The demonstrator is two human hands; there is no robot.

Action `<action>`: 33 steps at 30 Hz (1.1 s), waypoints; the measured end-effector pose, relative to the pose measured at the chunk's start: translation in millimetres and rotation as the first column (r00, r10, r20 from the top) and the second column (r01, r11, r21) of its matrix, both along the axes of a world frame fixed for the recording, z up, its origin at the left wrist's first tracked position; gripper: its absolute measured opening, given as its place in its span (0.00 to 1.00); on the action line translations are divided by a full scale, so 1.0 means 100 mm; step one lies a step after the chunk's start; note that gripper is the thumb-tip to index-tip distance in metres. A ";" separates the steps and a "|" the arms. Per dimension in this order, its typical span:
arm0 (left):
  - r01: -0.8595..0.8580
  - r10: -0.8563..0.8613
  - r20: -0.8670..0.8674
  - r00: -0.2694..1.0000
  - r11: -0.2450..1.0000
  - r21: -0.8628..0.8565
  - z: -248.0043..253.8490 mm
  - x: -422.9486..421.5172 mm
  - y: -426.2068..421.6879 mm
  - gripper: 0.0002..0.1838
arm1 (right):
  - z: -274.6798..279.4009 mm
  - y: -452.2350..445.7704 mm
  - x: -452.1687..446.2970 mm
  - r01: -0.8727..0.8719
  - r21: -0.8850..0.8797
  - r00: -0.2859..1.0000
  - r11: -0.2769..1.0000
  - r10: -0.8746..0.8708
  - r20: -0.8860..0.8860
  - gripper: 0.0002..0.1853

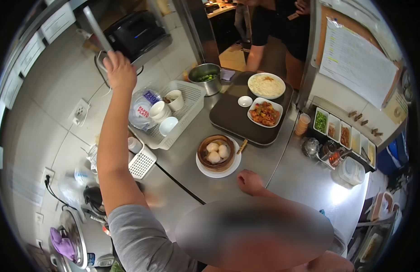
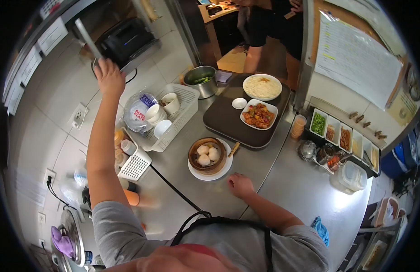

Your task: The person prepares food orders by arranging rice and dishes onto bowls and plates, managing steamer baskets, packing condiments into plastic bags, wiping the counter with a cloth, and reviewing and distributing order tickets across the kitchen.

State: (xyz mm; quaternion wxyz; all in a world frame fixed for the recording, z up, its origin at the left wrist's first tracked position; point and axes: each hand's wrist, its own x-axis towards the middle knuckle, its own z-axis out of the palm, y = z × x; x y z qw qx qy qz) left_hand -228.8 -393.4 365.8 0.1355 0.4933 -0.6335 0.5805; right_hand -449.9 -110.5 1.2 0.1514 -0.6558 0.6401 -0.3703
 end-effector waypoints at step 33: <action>0.762 -0.324 -0.701 0.635 0.414 0.498 -0.30 -0.44 1.03 0.25 | 0.64 -2.77 -0.81 -0.139 0.501 0.673 0.854 -0.290 0.681 0.13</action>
